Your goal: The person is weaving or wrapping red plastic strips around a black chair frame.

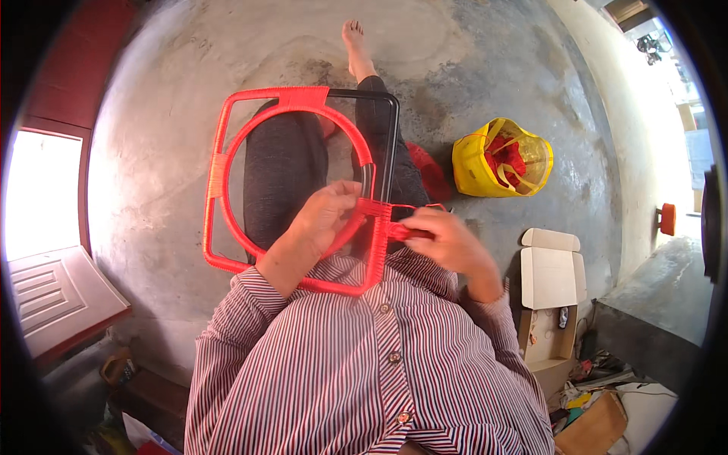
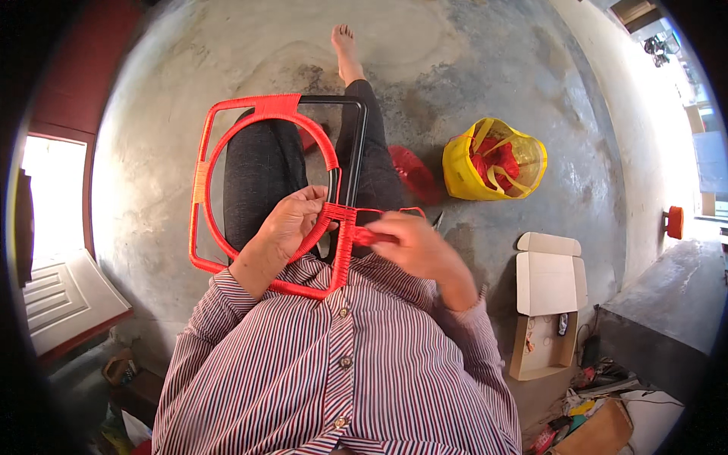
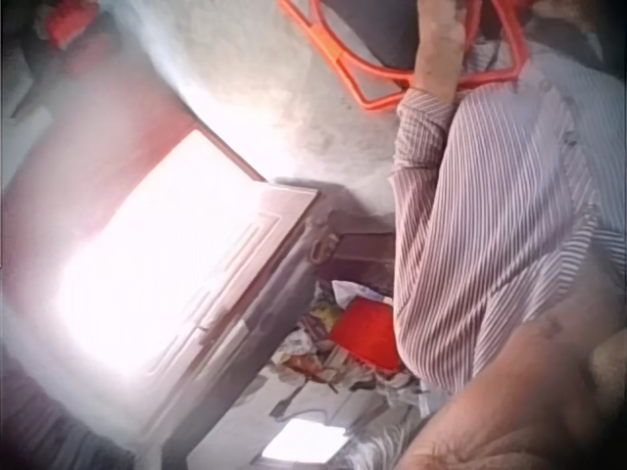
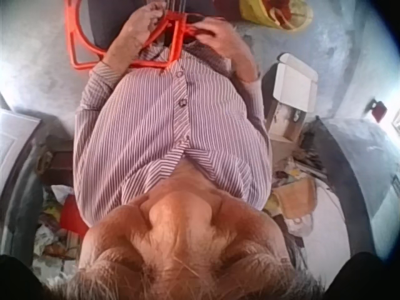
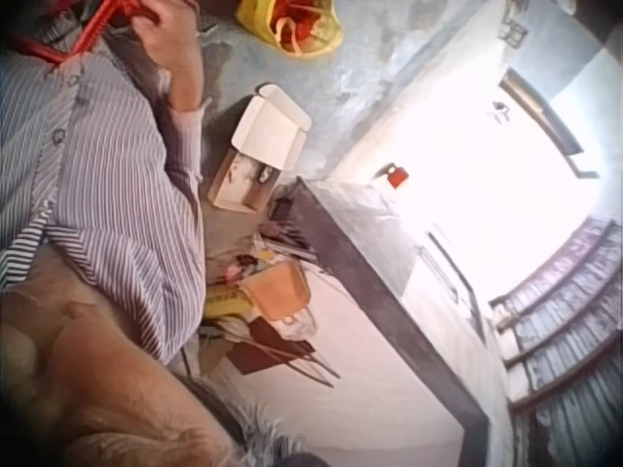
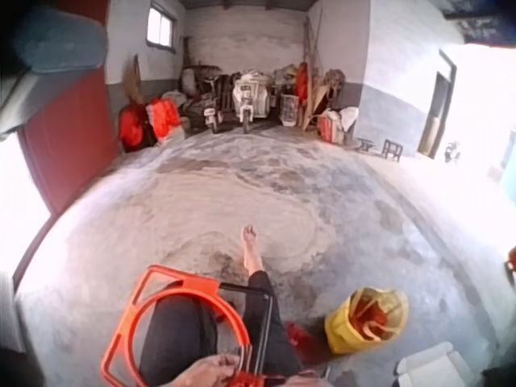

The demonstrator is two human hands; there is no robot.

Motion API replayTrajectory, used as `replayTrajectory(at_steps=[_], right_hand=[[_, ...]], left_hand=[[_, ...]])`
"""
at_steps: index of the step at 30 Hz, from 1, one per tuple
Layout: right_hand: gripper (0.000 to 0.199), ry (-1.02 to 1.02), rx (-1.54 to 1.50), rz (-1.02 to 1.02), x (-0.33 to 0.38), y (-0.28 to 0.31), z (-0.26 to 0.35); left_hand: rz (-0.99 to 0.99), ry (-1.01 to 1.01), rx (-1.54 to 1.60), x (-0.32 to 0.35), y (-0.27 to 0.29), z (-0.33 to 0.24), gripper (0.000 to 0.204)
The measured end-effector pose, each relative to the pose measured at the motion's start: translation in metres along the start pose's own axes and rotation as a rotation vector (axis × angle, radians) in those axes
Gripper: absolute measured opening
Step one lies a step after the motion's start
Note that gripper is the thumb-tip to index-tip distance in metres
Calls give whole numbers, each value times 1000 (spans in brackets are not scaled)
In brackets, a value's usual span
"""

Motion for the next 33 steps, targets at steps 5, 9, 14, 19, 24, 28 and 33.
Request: replayTrajectory(at_steps=[5,9,14,19,24,28,33], right_hand=[[23,-275,71,-59,-41,-20,-13],[23,-159,-3,-230,-53,-2,-16],[26,116,229,-504,-54,14,32],[19,334,235,-425,-61,5,48],[20,-68,135,123,-21,46,-16],[20,-335,-345,-207,39,110,-51],[20,-54,-1077,-834,100,169,-118]], left_hand=[[29,196,31,1,-2,11,13],[-122,-30,104,-1,10,2,9],[-74,-334,-54,15,5,-24,12],[-45,-536,-23,36,-31,-43,22],[-87,-401,-110,13,6,-30,22],[-134,-266,-90,7,10,-22,34],[50,-138,-4,18,-32,-26,52]])
Point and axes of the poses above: each hand's wrist, its own x-axis away from the middle knuckle, its own y-axis out of the back of the hand, z = x × y, the point moved 8 cm from there along -x, towards the middle knuckle, and after that the axes turned 3 degrees about x, right-handed, at the moved point
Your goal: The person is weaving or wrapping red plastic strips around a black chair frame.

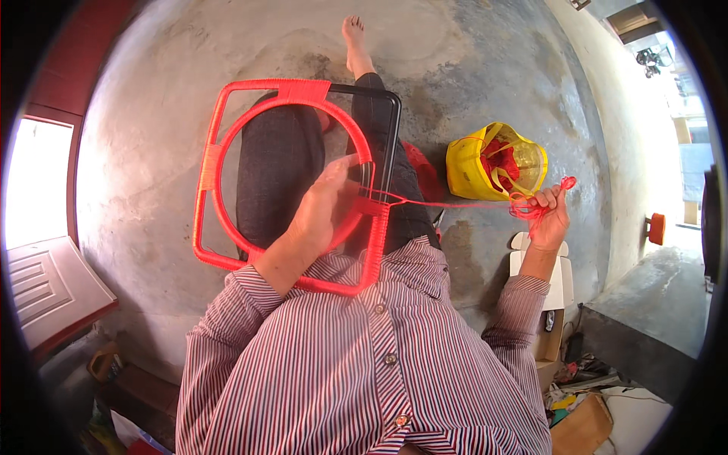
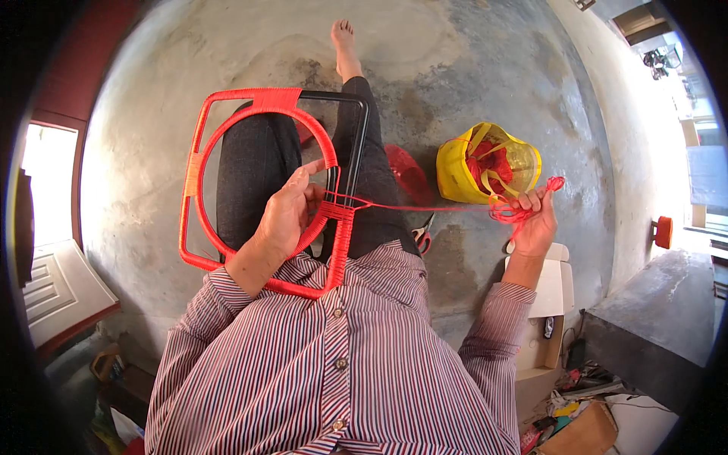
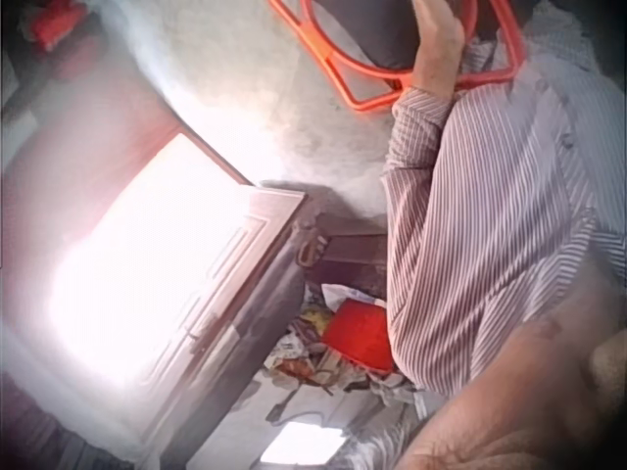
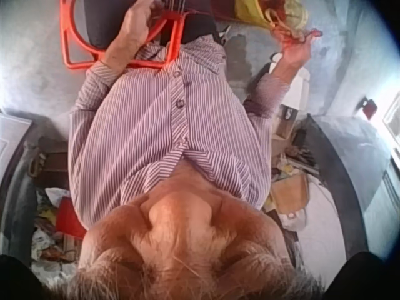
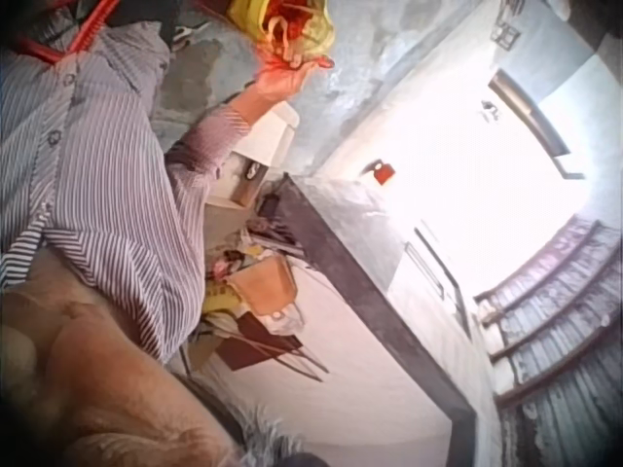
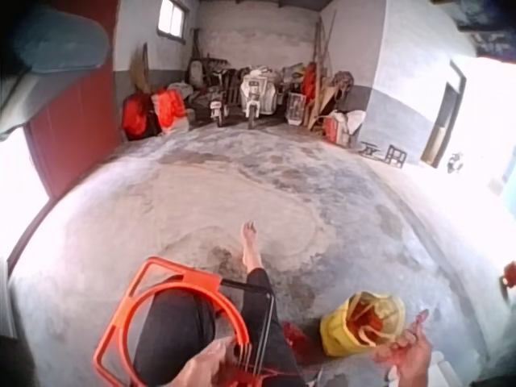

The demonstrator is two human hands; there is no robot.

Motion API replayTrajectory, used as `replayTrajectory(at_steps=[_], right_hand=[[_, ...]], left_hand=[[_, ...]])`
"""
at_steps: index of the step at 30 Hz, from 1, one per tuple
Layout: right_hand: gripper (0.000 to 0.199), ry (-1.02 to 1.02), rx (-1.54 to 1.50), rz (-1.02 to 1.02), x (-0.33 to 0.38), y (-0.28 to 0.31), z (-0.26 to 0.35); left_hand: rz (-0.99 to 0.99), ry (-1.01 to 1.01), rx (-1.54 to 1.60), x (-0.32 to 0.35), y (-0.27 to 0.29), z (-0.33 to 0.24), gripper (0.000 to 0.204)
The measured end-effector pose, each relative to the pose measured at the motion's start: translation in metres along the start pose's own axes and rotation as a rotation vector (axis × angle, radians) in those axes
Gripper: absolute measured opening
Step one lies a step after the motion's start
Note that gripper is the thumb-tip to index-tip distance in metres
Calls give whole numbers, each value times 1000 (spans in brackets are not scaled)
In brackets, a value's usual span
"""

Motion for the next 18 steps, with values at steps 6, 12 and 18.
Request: replayTrajectory(at_steps=[6,12,18], right_hand=[[17,-238,302,-49,13,-65,-87],[16,-445,831,600,58,-159,-153],[17,-328,724,193,50,-98,-97]], left_hand=[[65,-1,-23,-4,4,7,46],[57,30,60,-7,2,12,35],[25,93,-91,-13,14,11,16]])
Point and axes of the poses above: each hand's wrist, its own x-axis away from the middle knuckle, its own y-axis out of the back of the hand, z = x × y, the point moved 8 cm from there along -x, towards the middle knuckle, and after that the axes turned 3 degrees about x, right-handed, at the moved point
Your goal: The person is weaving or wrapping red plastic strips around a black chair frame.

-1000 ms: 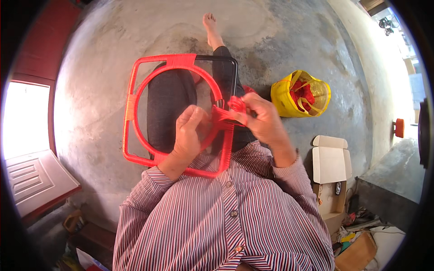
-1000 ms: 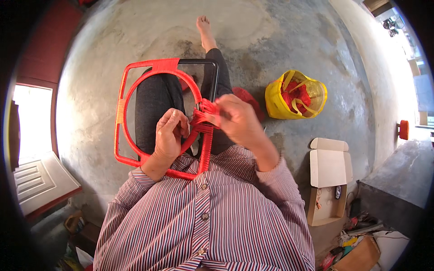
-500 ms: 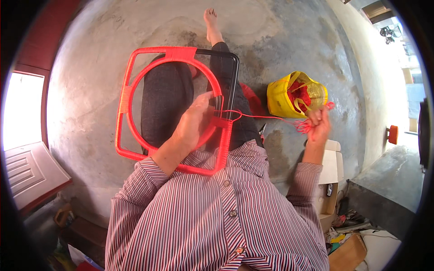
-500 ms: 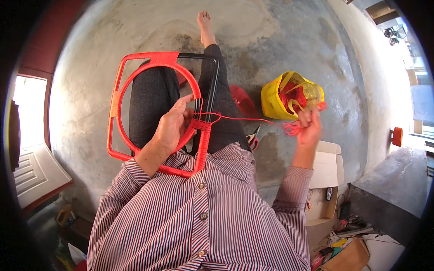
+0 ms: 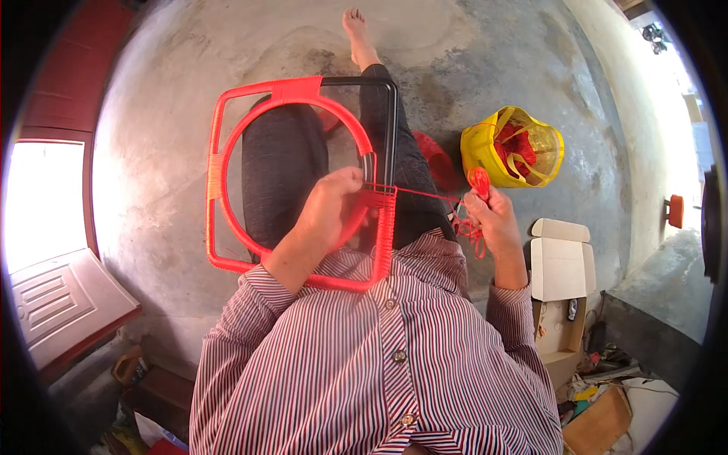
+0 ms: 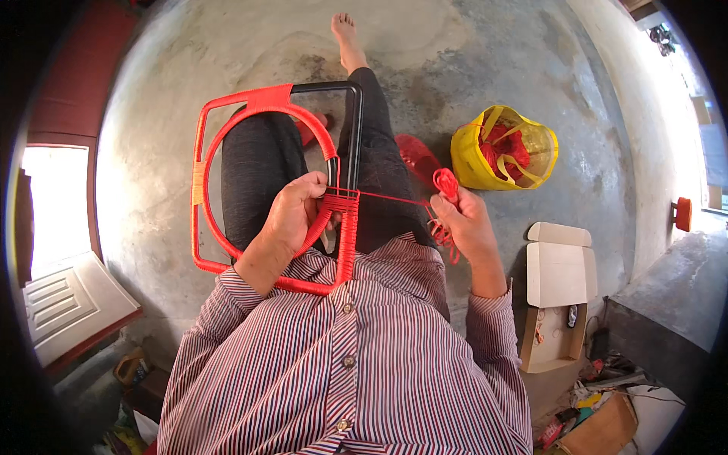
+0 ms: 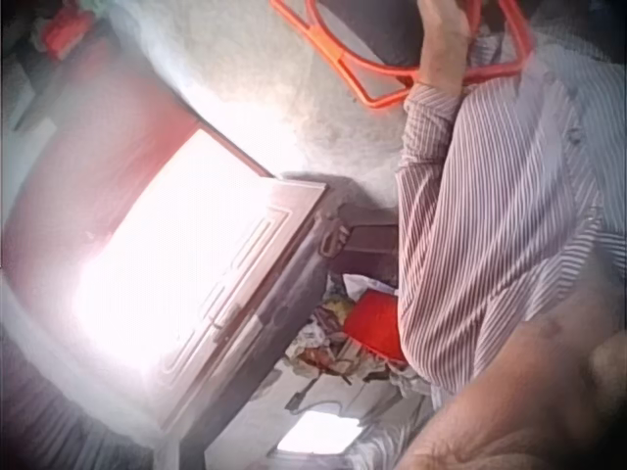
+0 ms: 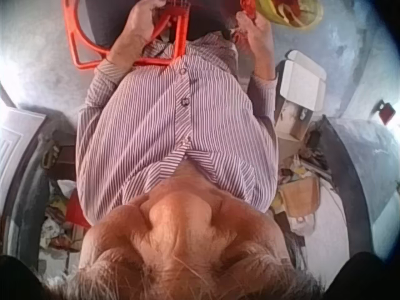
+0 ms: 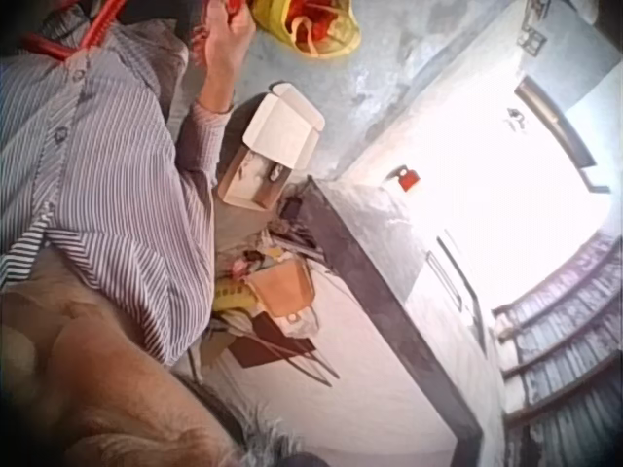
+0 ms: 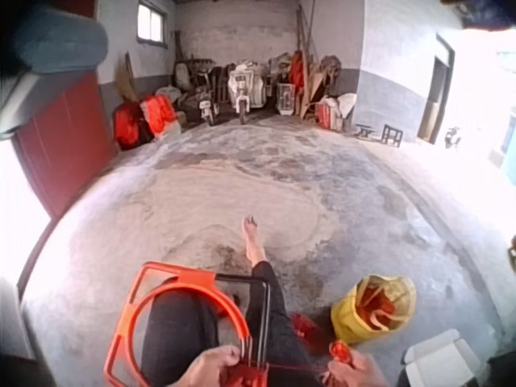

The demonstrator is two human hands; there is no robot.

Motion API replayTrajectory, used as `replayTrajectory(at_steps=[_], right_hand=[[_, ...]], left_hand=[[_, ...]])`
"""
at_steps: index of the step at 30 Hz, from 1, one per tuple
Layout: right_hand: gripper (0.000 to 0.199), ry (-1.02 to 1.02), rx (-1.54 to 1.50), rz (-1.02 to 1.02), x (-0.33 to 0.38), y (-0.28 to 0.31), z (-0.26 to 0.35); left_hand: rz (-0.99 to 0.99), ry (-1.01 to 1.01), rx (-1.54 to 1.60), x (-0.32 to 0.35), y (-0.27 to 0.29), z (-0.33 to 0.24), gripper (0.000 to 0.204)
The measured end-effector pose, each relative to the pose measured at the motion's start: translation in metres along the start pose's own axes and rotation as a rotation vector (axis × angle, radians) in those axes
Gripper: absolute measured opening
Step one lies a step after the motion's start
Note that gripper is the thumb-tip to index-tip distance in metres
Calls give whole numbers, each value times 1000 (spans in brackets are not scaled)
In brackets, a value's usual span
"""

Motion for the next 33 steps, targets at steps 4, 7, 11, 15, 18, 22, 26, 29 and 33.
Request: replayTrajectory(at_steps=[4,7,11,15,18,22,26,29,33], right_hand=[[22,-3,-37,66,14,-7,-8],[21,15,94,62,18,-6,-21],[19,-72,23,6,3,-7,-51],[17,59,490,-85,-31,-8,-19],[16,311,556,-85,-45,-33,38],[25,868,753,102,-24,-116,107],[26,975,831,13,-23,-134,111],[29,780,556,-285,-36,-74,87],[16,662,776,79,-30,-96,49]], left_hand=[[-78,39,89,0,10,7,6],[-34,17,48,-1,13,7,4],[-3,54,143,0,8,9,4],[-14,59,77,-2,14,12,7],[-112,-99,33,-9,29,15,20],[-112,-403,99,12,-4,-19,22],[-197,-522,-212,10,8,-21,23],[-313,-303,-118,8,23,-9,14],[-267,-194,-261,-5,33,4,18]])
Point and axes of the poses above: each hand's wrist, its own x-axis away from the middle knuckle, its own y-axis out of the back of the hand, z = x × y, the point moved 8 cm from there along -x, towards the middle knuckle, and after that the axes turned 3 degrees about x, right-handed, at the moved point
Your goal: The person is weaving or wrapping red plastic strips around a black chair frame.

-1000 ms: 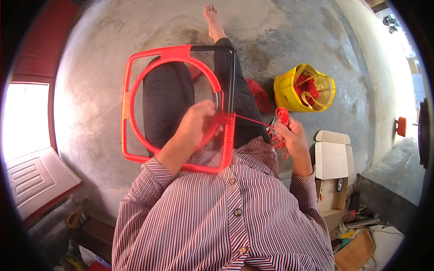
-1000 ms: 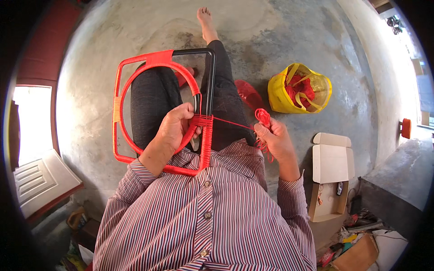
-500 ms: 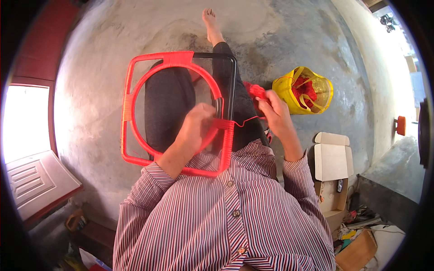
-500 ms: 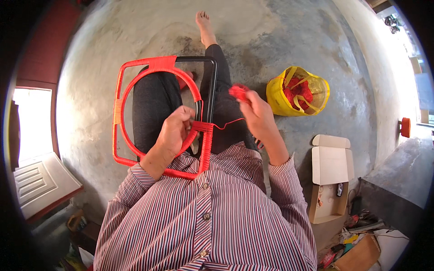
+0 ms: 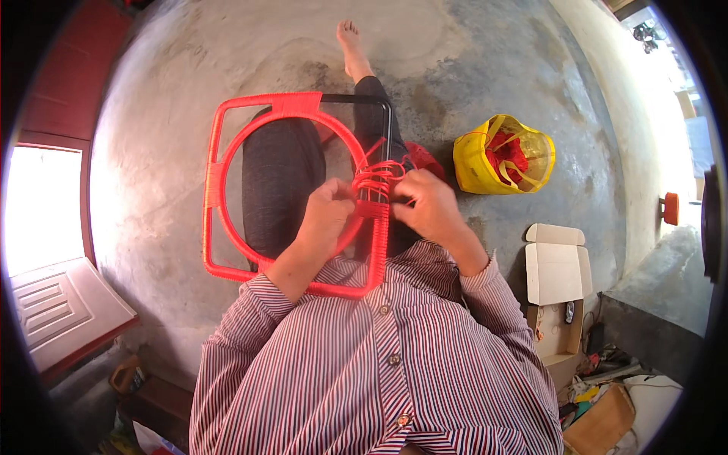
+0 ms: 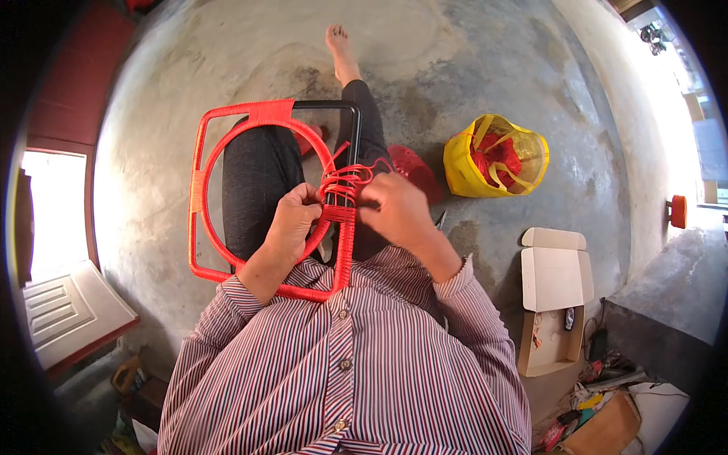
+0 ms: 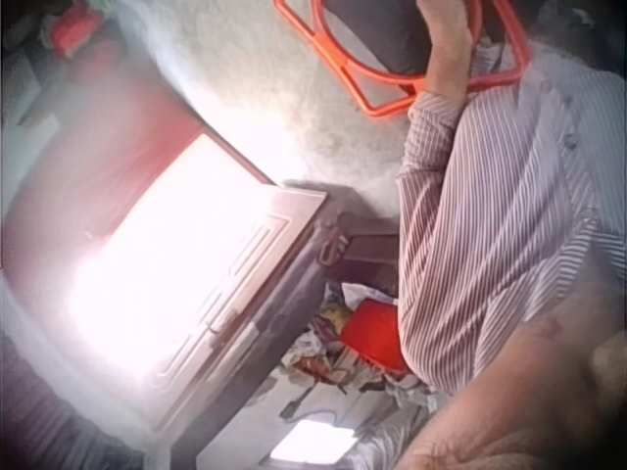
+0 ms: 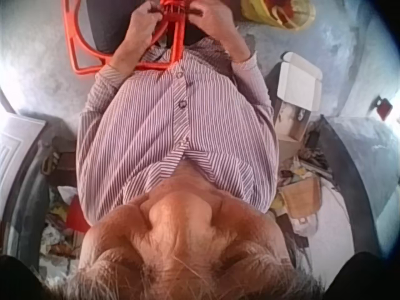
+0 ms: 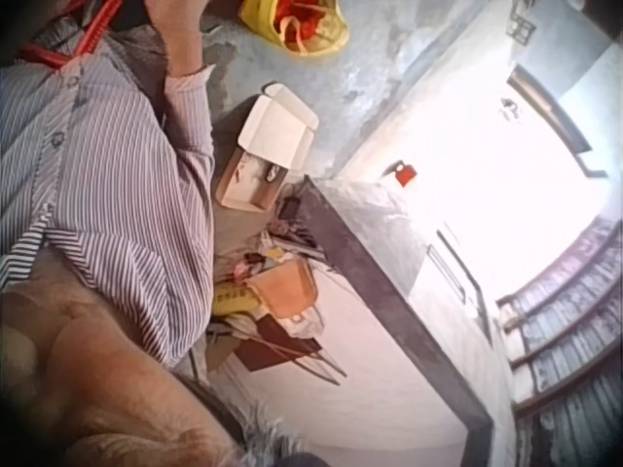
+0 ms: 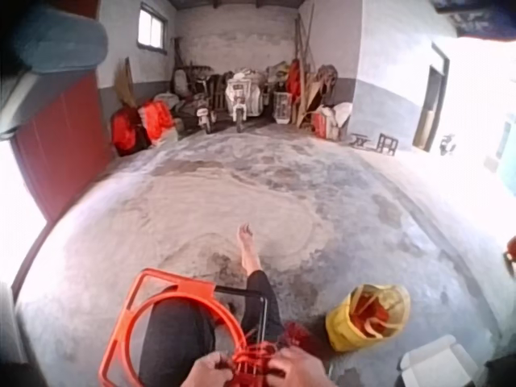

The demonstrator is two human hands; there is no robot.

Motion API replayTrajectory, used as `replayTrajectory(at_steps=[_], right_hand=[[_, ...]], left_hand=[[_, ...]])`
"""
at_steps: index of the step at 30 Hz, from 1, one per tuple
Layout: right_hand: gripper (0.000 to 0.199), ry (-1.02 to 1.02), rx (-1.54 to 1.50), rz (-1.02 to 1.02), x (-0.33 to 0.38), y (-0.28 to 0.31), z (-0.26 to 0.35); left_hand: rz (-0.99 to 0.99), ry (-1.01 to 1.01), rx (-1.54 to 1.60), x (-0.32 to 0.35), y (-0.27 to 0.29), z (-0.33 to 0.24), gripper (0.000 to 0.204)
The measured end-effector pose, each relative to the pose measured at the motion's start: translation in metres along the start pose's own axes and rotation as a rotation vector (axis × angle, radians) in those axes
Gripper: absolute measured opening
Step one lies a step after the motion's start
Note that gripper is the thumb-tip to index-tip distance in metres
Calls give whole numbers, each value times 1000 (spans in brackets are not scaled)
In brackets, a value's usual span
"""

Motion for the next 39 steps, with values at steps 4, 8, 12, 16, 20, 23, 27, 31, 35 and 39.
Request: replayTrajectory(at_steps=[4,8,12,16,20,23,27,31,35,39], right_hand=[[21,-48,-252,-61,5,-26,2],[19,-194,-482,-40,7,-17,-16],[13,-219,-698,-118,19,19,-32],[17,10,-1515,-256,36,63,-20],[21,-147,-1462,-298,81,128,-51],[22,-192,-1488,-737,107,174,-96],[20,-509,-1144,-728,77,113,-83],[17,-625,-1032,-104,33,-5,-20],[12,-550,-864,-35,20,-4,-15],[12,-551,-1205,64,27,2,5]], left_hand=[[123,114,200,5,-11,1,18],[151,142,473,9,-19,-3,19],[242,82,505,5,-24,-5,21],[238,145,425,2,-21,4,33],[261,162,465,11,-24,-6,32],[290,112,441,13,-27,-12,32],[305,140,373,14,-26,-7,29],[264,26,236,14,-26,-5,18],[263,78,193,12,-13,5,13],[234,120,111,12,-15,5,13]])
Point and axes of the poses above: each hand's wrist, its own x-axis away from the middle knuckle, its own y-axis out of the back of the hand, z = x × y, the point moved 8 cm from there along -x, towards the middle knuckle, and after that the axes turned 3 degrees about x, right-handed, at the moved point
